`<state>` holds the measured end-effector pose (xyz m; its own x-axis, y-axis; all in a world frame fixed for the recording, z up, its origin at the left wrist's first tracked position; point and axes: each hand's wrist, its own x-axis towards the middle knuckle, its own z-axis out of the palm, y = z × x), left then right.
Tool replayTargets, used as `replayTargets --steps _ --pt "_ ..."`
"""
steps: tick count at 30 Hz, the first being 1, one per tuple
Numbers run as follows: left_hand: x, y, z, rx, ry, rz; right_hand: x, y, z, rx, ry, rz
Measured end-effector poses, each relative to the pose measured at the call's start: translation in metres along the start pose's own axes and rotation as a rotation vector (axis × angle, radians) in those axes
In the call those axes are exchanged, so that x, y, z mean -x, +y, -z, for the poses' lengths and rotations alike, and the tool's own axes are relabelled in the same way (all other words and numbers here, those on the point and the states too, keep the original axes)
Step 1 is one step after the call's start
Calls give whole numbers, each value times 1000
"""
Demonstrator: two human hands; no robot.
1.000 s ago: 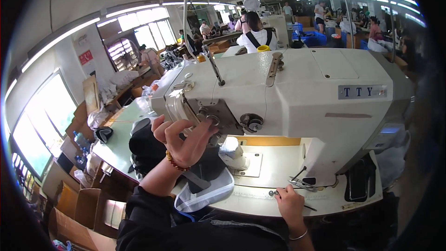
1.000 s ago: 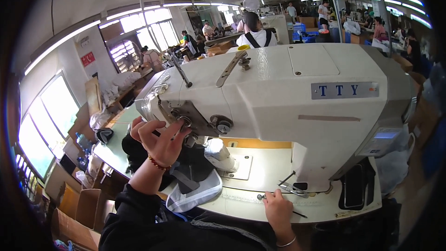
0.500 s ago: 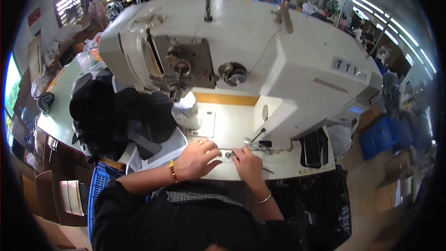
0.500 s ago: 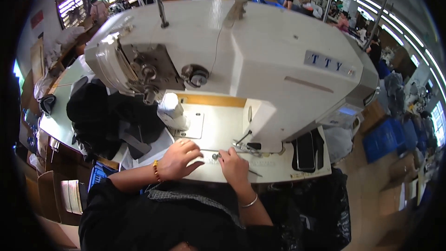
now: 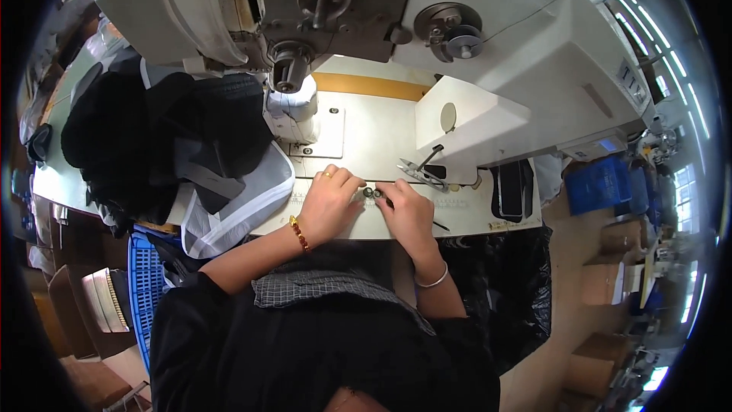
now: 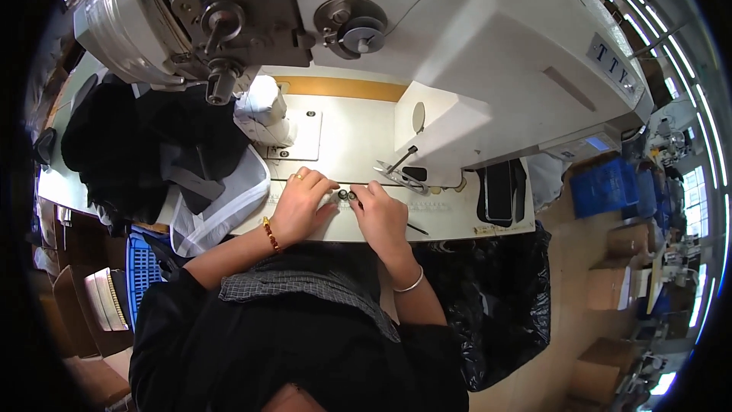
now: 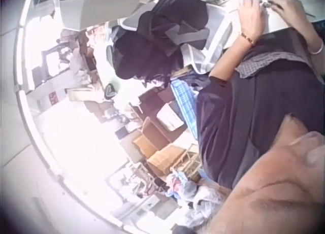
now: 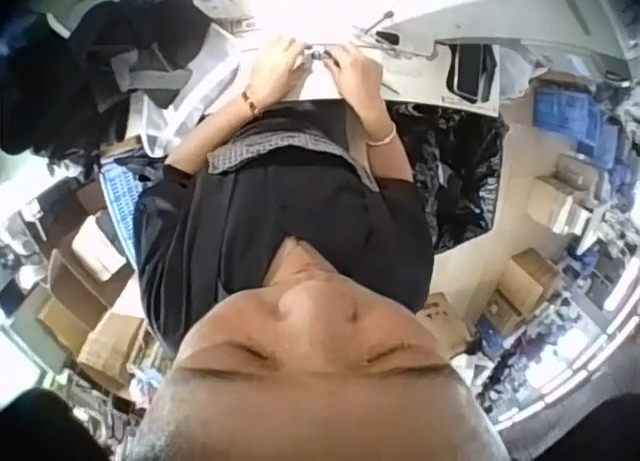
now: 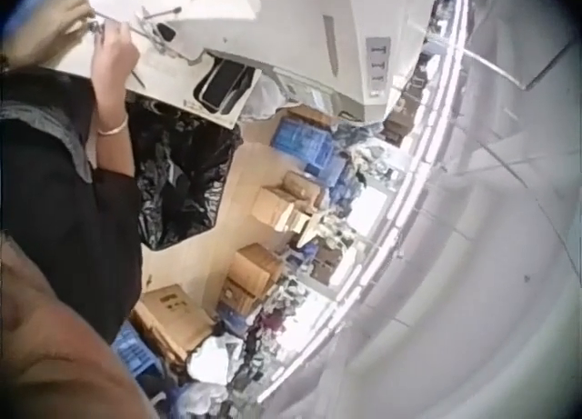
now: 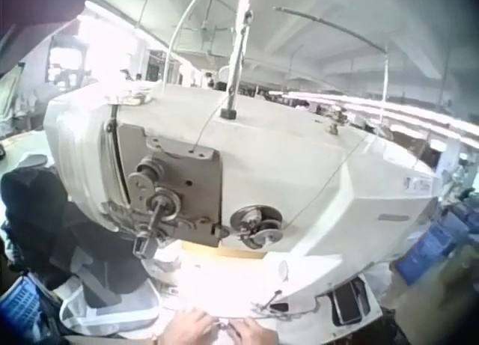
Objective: The recorder prepares a sewing machine and stitches components of a shoe upper.
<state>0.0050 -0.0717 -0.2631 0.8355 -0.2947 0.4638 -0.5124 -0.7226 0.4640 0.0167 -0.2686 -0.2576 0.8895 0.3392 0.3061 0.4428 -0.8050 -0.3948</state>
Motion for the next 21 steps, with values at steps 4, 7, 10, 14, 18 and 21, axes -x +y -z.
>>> replayTargets --steps 4,7,10,14,18,21 --pt "-7 2 -6 16 3 -17 3 -6 4 15 -16 -7" --pt "-9 -5 -15 -29 -52 -32 4 -8 6 31 -40 -22" --pt "-9 -7 -17 -47 -43 -12 5 -8 7 25 -42 -25" --pt "-6 -10 -9 -30 -17 21 7 -11 13 -67 -19 -5" --pt "-3 -1 9 34 65 4 6 -14 16 -201 45 37" --pt "8 4 15 159 21 39 6 -19 25 -279 25 53"
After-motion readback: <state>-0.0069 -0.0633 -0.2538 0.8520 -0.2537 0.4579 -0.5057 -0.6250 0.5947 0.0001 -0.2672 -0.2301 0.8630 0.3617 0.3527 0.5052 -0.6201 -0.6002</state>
